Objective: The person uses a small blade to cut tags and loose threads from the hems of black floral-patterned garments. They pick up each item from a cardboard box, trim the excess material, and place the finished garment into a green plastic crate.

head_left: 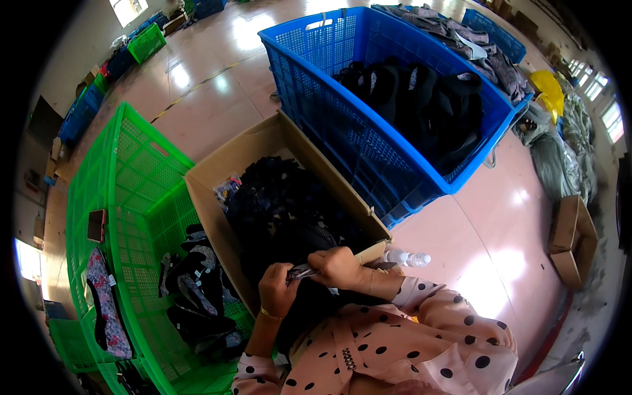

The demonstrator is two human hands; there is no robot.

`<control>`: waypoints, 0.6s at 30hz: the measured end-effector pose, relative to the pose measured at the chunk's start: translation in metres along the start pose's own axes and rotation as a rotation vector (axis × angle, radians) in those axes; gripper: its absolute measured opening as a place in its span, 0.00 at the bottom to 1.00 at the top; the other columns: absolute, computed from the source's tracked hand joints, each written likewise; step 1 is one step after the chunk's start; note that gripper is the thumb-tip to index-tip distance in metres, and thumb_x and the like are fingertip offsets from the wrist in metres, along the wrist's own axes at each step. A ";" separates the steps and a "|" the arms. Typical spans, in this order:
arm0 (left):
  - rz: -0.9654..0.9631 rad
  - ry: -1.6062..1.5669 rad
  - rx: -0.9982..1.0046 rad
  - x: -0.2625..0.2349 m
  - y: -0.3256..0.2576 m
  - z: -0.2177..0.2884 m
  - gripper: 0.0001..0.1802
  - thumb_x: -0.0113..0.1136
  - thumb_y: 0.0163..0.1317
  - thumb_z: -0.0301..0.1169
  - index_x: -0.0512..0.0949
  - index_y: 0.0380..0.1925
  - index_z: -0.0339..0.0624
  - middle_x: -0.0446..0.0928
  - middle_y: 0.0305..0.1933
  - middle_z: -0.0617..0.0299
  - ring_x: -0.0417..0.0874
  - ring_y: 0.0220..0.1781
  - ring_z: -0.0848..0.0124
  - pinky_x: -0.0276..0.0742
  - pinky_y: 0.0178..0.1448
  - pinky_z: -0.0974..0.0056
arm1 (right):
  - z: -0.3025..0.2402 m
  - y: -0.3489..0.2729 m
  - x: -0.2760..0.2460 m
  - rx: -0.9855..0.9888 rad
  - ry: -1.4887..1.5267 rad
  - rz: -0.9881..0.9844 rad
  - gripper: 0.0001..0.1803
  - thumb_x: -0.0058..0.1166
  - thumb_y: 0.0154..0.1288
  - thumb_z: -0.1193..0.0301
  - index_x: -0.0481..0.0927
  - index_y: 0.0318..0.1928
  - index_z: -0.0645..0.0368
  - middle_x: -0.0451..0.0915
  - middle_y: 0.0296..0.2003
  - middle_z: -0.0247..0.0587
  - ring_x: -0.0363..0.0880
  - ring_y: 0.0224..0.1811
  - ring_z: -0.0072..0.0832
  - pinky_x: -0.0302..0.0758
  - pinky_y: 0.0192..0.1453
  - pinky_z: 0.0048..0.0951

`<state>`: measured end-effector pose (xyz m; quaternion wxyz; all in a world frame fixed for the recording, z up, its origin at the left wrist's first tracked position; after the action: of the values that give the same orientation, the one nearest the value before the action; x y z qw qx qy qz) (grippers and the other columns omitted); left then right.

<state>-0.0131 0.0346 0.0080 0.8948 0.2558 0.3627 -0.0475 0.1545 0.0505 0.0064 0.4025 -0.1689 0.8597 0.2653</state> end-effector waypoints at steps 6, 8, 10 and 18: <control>0.022 0.038 0.050 0.001 -0.001 -0.004 0.13 0.63 0.46 0.19 0.74 0.34 0.38 0.76 0.32 0.54 0.80 0.32 0.55 0.77 0.32 0.58 | -0.003 -0.002 0.002 0.017 0.046 0.021 0.15 0.65 0.47 0.65 0.71 0.27 0.56 0.75 0.22 0.39 0.79 0.25 0.41 0.74 0.27 0.38; 0.054 0.047 0.056 0.005 -0.002 -0.007 0.14 0.61 0.44 0.17 0.73 0.33 0.38 0.75 0.31 0.54 0.79 0.32 0.54 0.76 0.33 0.57 | -0.003 -0.006 0.007 0.047 0.061 -0.009 0.14 0.64 0.48 0.65 0.71 0.28 0.56 0.75 0.23 0.39 0.79 0.26 0.40 0.74 0.28 0.37; 0.090 0.065 0.038 0.007 -0.004 -0.010 0.16 0.59 0.42 0.14 0.71 0.33 0.38 0.74 0.31 0.52 0.78 0.33 0.51 0.75 0.35 0.55 | -0.005 -0.008 0.009 0.059 0.090 -0.022 0.13 0.63 0.48 0.66 0.71 0.28 0.56 0.76 0.24 0.39 0.79 0.27 0.40 0.74 0.28 0.37; 0.194 0.128 -0.149 0.026 -0.015 -0.026 0.15 0.58 0.42 0.14 0.72 0.31 0.38 0.74 0.33 0.51 0.78 0.33 0.53 0.75 0.36 0.56 | 0.000 -0.015 0.011 -0.010 0.128 -0.037 0.12 0.63 0.52 0.66 0.73 0.30 0.56 0.76 0.24 0.40 0.79 0.27 0.41 0.74 0.29 0.37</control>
<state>-0.0147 0.0372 -0.0316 0.8868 0.2252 0.3951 0.0826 0.1551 0.0381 -0.0074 0.3506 -0.2035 0.8791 0.2507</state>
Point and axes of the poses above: each hand's wrist, its own y-axis towards the middle knuckle, its own x-axis out of the palm, z = x × y, the point moved 4 cm from there along y, towards the middle knuckle
